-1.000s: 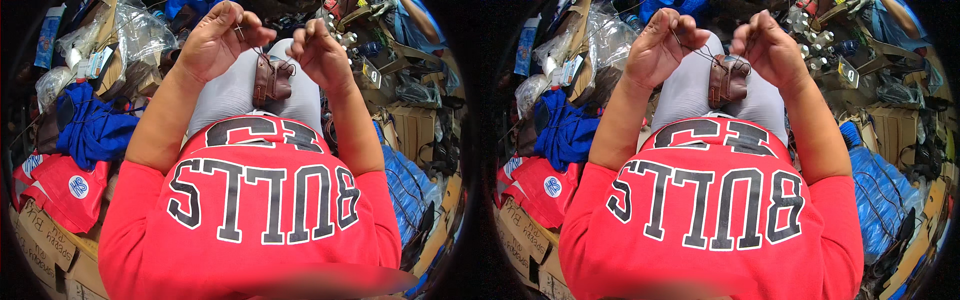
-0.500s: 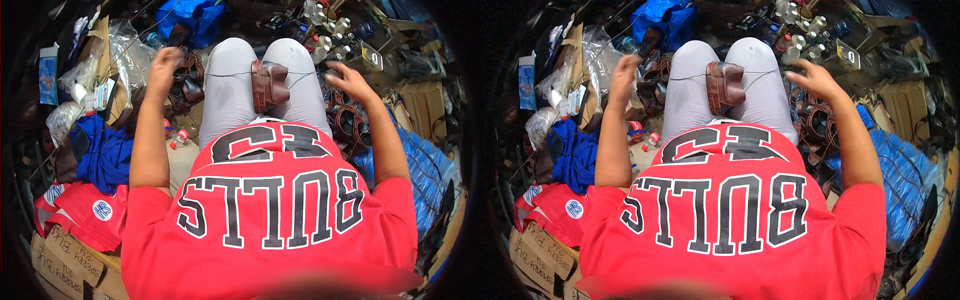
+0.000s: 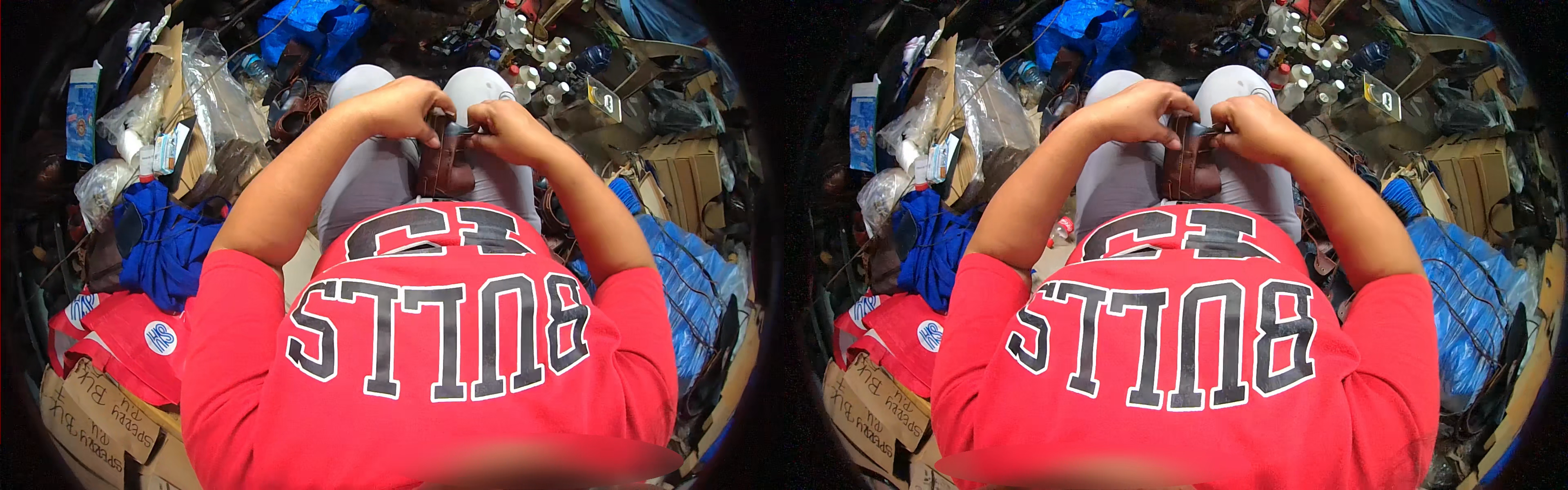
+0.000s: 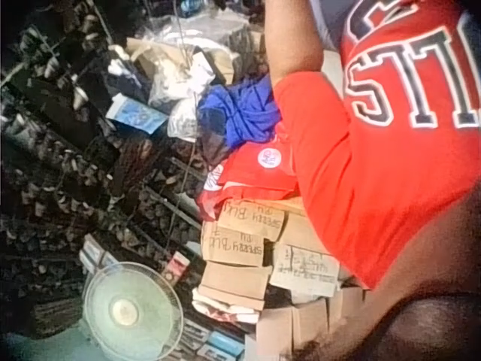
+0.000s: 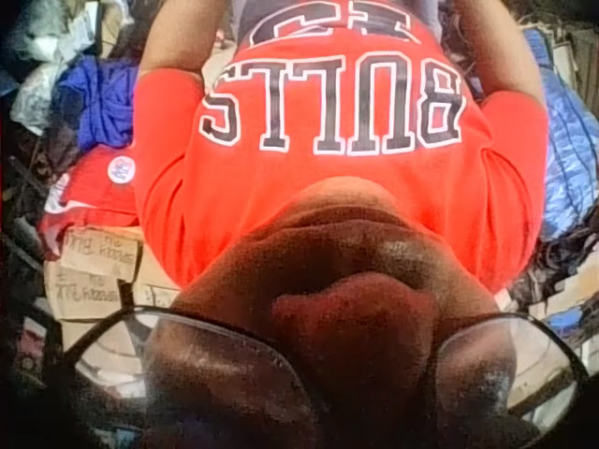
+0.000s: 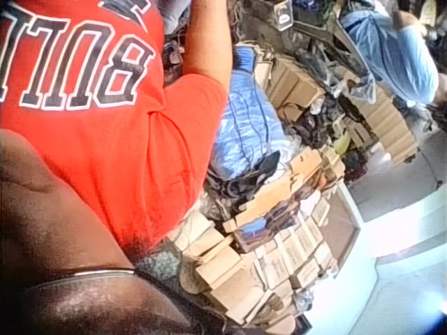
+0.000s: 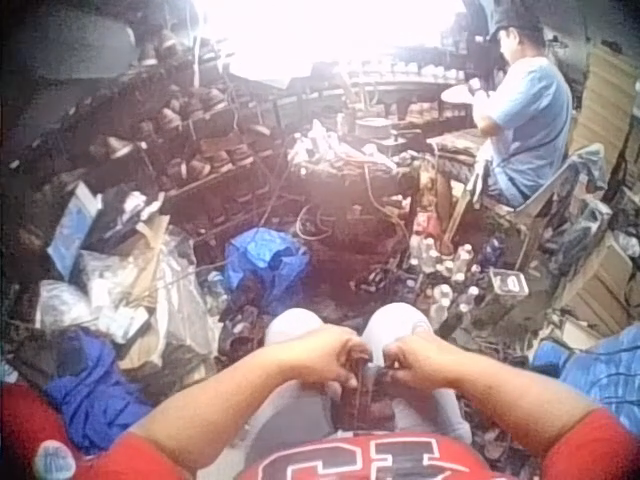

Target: Stitching or repairing a leather shoe upper using a needle and thread in a workshop.

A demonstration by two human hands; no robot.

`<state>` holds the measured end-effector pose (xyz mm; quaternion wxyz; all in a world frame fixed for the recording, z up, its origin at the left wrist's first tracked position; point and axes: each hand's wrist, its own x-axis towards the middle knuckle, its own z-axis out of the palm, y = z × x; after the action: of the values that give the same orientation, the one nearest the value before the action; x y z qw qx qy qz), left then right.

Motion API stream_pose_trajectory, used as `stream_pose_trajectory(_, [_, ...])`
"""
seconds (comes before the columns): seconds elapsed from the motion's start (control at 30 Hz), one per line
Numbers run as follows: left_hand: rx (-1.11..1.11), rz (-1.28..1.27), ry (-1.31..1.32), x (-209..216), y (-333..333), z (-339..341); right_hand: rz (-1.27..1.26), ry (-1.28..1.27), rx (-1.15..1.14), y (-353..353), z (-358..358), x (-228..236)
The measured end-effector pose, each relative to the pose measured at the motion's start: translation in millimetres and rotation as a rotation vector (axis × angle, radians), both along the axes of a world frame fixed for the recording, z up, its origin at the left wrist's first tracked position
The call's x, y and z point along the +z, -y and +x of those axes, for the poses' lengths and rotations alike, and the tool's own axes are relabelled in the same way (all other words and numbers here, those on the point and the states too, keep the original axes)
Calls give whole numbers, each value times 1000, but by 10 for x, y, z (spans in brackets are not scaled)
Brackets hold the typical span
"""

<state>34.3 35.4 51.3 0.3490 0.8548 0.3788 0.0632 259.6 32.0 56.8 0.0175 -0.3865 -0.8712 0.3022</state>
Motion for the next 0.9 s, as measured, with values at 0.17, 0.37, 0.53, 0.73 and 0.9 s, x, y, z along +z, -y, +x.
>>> stream_pose_trajectory(0.17, [160,24,197,-262,-17,110,183,-65,-122,139,30,-186])
stream_pose_trajectory(0.37, [150,-198,443,-466,-77,-12,205,-229,-146,190,208,-77])
stream_pose_trajectory(0.53, [133,-297,487,-420,-72,-75,105,-270,-271,481,270,59])
stream_pose_trajectory(0.73, [149,-326,479,-380,-48,-69,413,-238,-199,437,178,-24])
stream_pose_trajectory(0.9, [154,-303,468,-361,-27,-73,336,-219,-166,358,125,32])
